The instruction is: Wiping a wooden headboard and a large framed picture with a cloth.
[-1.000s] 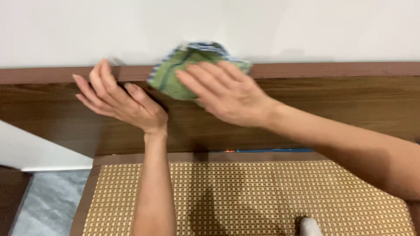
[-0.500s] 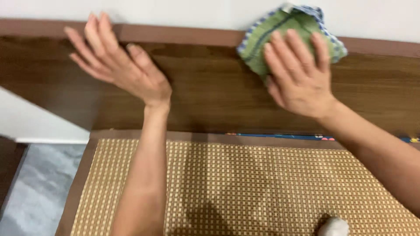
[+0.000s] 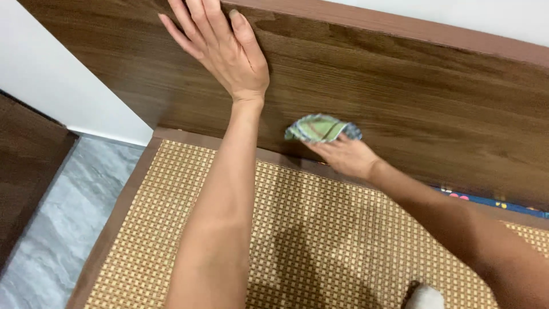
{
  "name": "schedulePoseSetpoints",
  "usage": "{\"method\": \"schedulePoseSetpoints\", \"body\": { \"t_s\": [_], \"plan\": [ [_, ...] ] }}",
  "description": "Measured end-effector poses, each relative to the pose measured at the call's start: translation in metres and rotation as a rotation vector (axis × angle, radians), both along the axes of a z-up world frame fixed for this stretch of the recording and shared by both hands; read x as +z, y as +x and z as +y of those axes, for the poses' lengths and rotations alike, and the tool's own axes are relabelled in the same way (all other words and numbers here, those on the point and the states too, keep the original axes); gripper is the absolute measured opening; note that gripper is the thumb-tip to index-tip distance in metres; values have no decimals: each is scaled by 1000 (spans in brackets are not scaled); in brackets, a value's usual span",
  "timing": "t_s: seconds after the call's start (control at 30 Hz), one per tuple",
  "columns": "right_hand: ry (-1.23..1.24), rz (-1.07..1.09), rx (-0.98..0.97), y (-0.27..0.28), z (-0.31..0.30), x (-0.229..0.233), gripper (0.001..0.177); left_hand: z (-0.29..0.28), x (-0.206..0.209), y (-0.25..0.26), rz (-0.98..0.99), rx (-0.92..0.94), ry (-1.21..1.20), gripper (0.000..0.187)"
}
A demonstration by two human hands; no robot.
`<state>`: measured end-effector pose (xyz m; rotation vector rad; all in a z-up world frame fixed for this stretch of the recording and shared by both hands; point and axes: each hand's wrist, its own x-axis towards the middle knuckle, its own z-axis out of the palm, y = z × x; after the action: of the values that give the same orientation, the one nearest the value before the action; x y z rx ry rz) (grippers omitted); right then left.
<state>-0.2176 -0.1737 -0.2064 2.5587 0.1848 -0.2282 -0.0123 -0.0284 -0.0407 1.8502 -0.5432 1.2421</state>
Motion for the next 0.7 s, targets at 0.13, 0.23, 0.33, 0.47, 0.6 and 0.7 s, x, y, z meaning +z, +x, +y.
{"method": "schedulePoseSetpoints", "body": {
  "t_s": [0.13, 0.23, 0.33, 0.47, 0.6, 0.7],
  "plan": [
    [120, -63, 135, -2, -16, -59, 62, -1, -1, -2, 10, -7, 11, 49],
    [-30, -26, 238, 0, -22, -80, 63, -2, -1, -1, 10, -18, 4, 50],
    [-335, 3, 377, -6, -5, -31, 67, -4, -3, -1, -16, -27, -21, 49],
    [-580, -12, 443, -15, -4, 22, 79, -8, -14, 8, -76, -55, -66, 49],
    [-387, -96, 299, -38, -34, 56, 65, -9, -15, 8, -87, -69, -84, 49],
    [-538, -260, 225, -67, -27, 123, 76, -11, -16, 9, -92, -56, -83, 51]
  ]
}}
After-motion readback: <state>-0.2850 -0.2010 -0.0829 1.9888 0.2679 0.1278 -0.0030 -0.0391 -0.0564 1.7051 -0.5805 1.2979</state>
